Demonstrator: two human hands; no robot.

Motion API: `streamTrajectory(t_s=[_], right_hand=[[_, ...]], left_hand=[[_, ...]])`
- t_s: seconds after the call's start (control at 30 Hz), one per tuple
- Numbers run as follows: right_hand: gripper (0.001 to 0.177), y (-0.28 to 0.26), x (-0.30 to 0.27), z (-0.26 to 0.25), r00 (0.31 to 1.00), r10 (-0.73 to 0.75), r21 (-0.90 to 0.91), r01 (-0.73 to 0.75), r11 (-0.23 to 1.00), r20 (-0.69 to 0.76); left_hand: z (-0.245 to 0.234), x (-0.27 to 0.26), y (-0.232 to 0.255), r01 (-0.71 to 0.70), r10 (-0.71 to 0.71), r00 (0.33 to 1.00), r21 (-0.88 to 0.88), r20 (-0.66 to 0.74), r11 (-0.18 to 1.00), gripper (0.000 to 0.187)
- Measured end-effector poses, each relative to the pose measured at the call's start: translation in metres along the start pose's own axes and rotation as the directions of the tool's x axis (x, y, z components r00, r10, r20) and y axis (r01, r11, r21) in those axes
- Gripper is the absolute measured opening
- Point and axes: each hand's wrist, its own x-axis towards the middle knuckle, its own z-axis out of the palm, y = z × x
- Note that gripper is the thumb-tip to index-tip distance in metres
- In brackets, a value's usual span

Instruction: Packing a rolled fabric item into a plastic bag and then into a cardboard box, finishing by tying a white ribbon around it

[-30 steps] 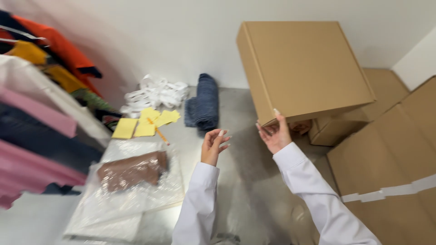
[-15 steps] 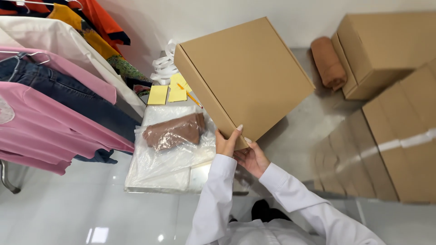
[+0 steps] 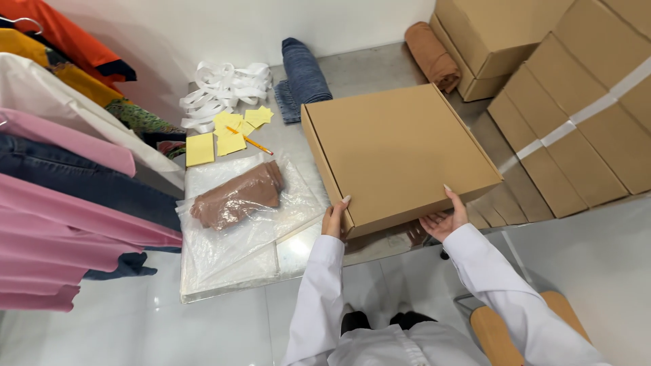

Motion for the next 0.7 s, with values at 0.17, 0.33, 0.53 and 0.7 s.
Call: streamTrajectory(t_s=[0.17,0.33,0.53,0.7], right_hand=[[0.136,-0.004,0.005,-0.009,0.999,-0.01,0.069,0.012,0.998,-0.037],[0.135,-0.015,0.022,-0.014,0.999,-0.027,0.092,0.03,0.995,-0.034],[0.133,-0.017,0.06,-0.02,0.999,0.026,-0.068,-0.023,0.997,0.042],[0.133,-0.014,0.056,-0.023,0.989,0.124,-0.176,-0.11,0.978,0.075]], left_hand=[[0.021,-0.023,0.024,0.043,-0.046,0.998,0.068,0.039,0.997,0.117],[0.014,0.031,-0.006,0.14,-0.135,0.989,-0.08,0.067,0.987,0.115],[0.003,0.05,-0.033,0.089,-0.113,0.991,-0.268,-0.072,0.959,0.107],[-0.005,0.054,-0.062,-0.024,-0.066,0.98,-0.442,-0.186,0.897,0.098]])
